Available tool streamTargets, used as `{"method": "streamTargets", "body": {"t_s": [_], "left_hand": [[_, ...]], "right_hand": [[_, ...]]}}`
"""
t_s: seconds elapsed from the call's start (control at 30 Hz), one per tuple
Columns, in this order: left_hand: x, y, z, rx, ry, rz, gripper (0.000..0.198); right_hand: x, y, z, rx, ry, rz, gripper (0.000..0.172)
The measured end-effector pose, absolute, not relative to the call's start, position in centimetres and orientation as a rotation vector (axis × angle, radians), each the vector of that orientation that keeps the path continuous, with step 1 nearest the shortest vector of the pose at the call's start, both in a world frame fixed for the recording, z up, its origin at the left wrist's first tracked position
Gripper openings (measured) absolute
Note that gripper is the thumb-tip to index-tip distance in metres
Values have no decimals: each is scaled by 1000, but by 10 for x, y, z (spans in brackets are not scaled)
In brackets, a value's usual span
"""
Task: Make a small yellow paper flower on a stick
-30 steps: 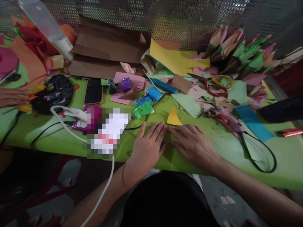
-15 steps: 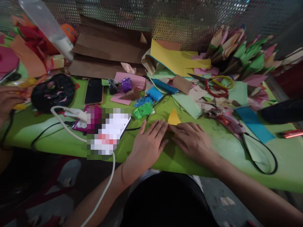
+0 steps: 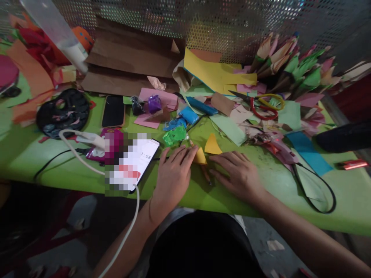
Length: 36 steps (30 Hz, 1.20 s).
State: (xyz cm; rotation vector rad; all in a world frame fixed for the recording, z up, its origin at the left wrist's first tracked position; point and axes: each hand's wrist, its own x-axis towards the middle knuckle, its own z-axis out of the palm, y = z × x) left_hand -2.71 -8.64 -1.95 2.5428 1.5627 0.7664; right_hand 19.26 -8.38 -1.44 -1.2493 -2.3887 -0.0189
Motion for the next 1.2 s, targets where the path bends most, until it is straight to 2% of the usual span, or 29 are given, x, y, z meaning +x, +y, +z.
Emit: {"method": "streamTargets", "body": {"t_s": [0.1,0.2,0.33,0.53,0.6,0.77,0.93,1.2], "left_hand": [[-28,-86,-20,2555,1488,815,49],[-28,-85,-20,2570,1373,873,50],[-29,-85,-20,2557,1339,900,49],[-25,-81,-20,2505,1478,749,52],[-23,-77,-19,2522,1509,653,49],[-17,-70,-15,2570,1460,523,26],[-20,-69,-7,2559,1469,513,17],[-42,-71,1,2209,1570,789,9]], "right_hand": [[188,-83,-16,-1244,-2409,-8,23],[186,-82,-17,-1256,-2402,-39,15],[187,-80,-19,-1285,-2349,-53,21],[190,-76,-17,-1353,-2192,4,18],[192,-74,-15,-1376,-2119,72,15],[205,-64,-7,-1496,-1820,393,7],[217,-41,-2,-1565,-1561,752,14],[217,-9,-19,-1550,-1677,889,16]]}}
